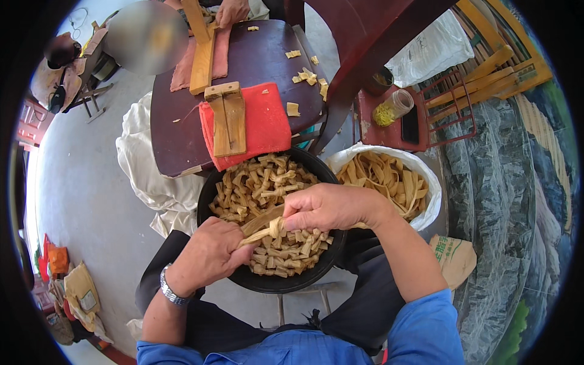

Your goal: The person sits on the floor and repeatedly tears dried food strips into smaller pieces by hand, placing the torn pieces into a black bowl. Another person works similarly at a nearby table.

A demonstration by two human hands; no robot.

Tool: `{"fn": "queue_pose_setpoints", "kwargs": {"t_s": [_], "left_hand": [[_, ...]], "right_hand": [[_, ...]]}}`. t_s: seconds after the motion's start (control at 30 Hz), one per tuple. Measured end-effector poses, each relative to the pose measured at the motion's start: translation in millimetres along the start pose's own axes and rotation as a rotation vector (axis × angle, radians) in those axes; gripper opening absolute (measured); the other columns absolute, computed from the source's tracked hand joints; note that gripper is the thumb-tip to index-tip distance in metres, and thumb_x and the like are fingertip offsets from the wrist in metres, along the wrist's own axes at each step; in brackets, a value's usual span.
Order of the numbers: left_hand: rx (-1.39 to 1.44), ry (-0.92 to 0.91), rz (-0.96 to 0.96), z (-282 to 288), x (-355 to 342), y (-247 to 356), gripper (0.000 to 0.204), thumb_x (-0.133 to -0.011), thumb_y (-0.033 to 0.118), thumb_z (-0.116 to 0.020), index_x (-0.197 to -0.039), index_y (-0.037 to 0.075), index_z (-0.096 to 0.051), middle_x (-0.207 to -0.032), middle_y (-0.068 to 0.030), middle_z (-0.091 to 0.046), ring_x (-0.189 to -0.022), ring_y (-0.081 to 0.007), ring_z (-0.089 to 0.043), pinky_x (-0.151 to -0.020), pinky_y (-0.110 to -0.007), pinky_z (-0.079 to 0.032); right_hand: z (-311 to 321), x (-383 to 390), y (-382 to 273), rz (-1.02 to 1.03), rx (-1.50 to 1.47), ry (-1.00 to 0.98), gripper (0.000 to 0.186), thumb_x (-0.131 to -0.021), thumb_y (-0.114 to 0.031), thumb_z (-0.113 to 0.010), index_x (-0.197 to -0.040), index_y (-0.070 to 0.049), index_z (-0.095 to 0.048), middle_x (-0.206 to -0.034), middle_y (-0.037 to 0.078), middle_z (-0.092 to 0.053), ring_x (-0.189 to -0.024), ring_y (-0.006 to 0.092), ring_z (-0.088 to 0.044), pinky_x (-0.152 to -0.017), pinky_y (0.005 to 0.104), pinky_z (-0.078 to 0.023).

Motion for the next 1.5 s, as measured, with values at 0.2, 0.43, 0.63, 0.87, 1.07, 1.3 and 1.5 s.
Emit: {"fn": "queue_pose_setpoints", "kwargs": {"t_s": [0.2,0.43,0.63,0.87,1.07,1.3,1.5], "left_hand": [[0.097,0.233,0.09,5.4,-4.8,3.0,0.02,-0.098,0.022,-0.064,-0.097,0.003,-0.063,-0.085,-0.0133,-0.065,-0.084,-0.0342,-0.064,-0.081,-0.046,-0.048],[0.34,-0.111,0.293,4.7,2.0,0.7,0.021,-0.102,0.025,-0.062,-0.105,0.004,-0.063,-0.082,-0.0178,-0.064,-0.073,-0.0367,-0.064,-0.064,-0.041,-0.05],[0.466,-0.09,0.284,19.4,10.0,-10.0,0.027,-0.103,0.03,-0.062,-0.1,0.004,-0.066,-0.076,-0.0146,-0.061,-0.069,-0.0328,-0.061,-0.064,-0.038,-0.05],[0.536,-0.191,0.279,11.2,-7.4,0.0,0.034,-0.103,0.039,-0.059,-0.108,0.006,-0.066,-0.078,-0.0178,-0.066,-0.072,-0.0369,-0.065,-0.067,-0.041,-0.053],[0.607,-0.441,0.18,2.4,6.6,5.2,0.029,-0.099,0.035,-0.069,-0.108,0.007,-0.068,-0.084,-0.0115,-0.067,-0.076,-0.0268,-0.065,-0.071,-0.035,-0.052],[0.719,-0.427,0.302,24.3,0.6,-0.3,0.025,-0.101,0.027,-0.068,-0.117,0.008,-0.069,-0.086,-0.0024,-0.067,-0.073,-0.0106,-0.059,-0.068,-0.027,-0.05],[0.687,0.27,0.472,49.8,-26.8,-37.6,0.024,-0.105,0.026,-0.061,-0.111,0.002,-0.066,-0.084,0.0029,-0.059,-0.076,-0.0064,-0.051,-0.067,-0.024,-0.046]], "right_hand": [[-1.8,-4.6,-7.2,0.05,0.013,0.101,0.026,-0.104,-0.032,-0.06,-0.104,-0.007,-0.068,-0.078,-0.002,-0.057,-0.068,0.0068,-0.052,-0.061,0.0255,-0.045],[0.5,-10.7,-6.2,0.263,0.221,0.172,0.023,-0.103,-0.028,-0.063,-0.105,-0.006,-0.068,-0.082,0.002,-0.065,-0.075,0.0113,-0.058,-0.071,0.0292,-0.05],[0.1,-8.8,-5.3,0.239,0.247,0.197,0.021,-0.102,-0.026,-0.064,-0.108,-0.007,-0.069,-0.087,0.004,-0.069,-0.08,0.0137,-0.063,-0.075,0.0305,-0.051],[-53.6,-19.9,-14.8,0.444,0.501,0.169,0.038,-0.101,-0.032,-0.062,-0.128,-0.006,-0.054,-0.102,0.016,-0.065,-0.094,0.0358,-0.066,-0.082,0.0435,-0.054],[-60.5,-2.2,-13.2,0.218,0.387,-0.18,0.038,-0.108,-0.041,-0.041,-0.105,-0.005,-0.055,-0.085,0.021,-0.063,-0.083,0.0426,-0.063,-0.074,0.0506,-0.047],[-43.1,5.7,-25.5,0.053,0.079,-0.249,0.033,-0.111,-0.034,-0.041,-0.105,-0.005,-0.057,-0.075,0.006,-0.064,-0.065,0.0171,-0.062,-0.063,0.0323,-0.05],[1.3,-21.9,-33.8,0.247,-0.009,0.297,0.026,-0.104,-0.022,-0.061,-0.121,-0.004,-0.055,-0.083,-0.002,-0.06,-0.069,0.008,-0.058,-0.064,0.0246,-0.049]]}}
Point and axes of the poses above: each hand's wrist, its own x-axis away from the middle knuckle, its own z-axis out of the back of the hand, y = z × x, the point moved 3 cm from there along -x, towards the middle knuckle
